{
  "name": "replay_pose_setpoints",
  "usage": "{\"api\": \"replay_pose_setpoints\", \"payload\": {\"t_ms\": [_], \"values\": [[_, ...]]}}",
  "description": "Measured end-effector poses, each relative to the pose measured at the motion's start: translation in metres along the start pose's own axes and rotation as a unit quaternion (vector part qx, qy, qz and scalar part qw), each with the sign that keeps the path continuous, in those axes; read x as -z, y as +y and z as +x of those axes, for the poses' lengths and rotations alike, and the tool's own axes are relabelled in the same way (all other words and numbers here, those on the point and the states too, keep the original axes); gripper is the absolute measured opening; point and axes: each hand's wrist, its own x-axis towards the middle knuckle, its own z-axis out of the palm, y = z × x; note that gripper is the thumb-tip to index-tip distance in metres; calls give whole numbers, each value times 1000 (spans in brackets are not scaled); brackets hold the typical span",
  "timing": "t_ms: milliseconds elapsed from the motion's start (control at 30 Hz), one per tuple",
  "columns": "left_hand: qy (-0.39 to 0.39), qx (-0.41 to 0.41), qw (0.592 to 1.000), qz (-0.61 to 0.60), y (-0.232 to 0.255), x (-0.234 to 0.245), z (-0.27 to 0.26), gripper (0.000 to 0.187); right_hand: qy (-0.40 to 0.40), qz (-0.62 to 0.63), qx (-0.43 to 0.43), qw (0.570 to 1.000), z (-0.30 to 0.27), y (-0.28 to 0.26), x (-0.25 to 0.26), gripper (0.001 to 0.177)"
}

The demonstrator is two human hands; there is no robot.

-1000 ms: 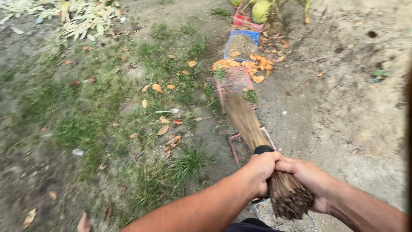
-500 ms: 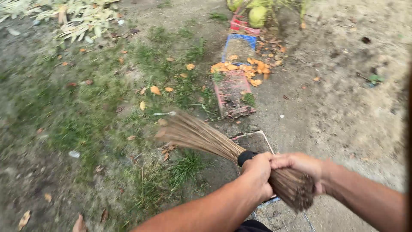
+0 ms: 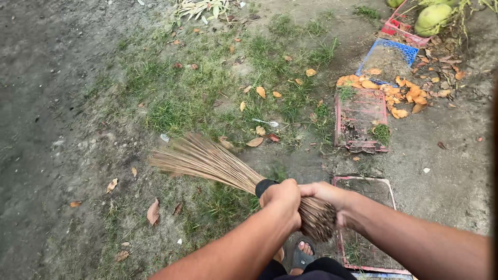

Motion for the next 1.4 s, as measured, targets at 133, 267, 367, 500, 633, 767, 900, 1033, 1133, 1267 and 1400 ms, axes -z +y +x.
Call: {"api": "replay_pose_setpoints", "payload": {"t_ms": [133, 267, 367, 500, 633, 767, 900, 1033, 1133, 1267, 1400], "values": [[-201, 27, 979, 12, 9, 26, 21, 23, 92, 69, 69, 991, -20, 14, -59, 36], [-451, 130, 876, 113, 51, 54, 99, 19, 162, 142, 151, 965, 27, -5, -103, 28], [-430, 127, 887, 110, 80, 46, 145, 24, 135, 129, 130, 974, 71, -45, -98, 30], [-350, 1, 936, -38, 85, 9, 143, 22, 125, -8, 135, 983, 64, -80, -71, 26], [-279, -61, 957, -51, 76, 11, 91, 18, 146, -35, 186, 971, 20, -69, -90, 31], [-375, 12, 927, -11, 70, 58, 69, 18, 155, 33, 185, 970, 2, -37, -133, 28], [-423, 124, 895, 62, 90, 93, 64, 19, 90, 115, 88, 985, 20, -31, -155, 25], [-233, 58, 968, 69, 61, 91, 33, 24, -39, 4, 22, 999, 19, -13, -121, 34], [-164, -65, 983, -44, 7, 77, 6, 22, 16, 28, 45, 998, 5, 12, -88, 35], [-207, -54, 974, -80, -21, 64, -49, 21, 49, -21, 32, 998, -58, 28, -74, 27], [-286, 103, 953, 3, 2, 28, -75, 33, 35, -106, -22, 993, -111, -7, -75, 40]]}}
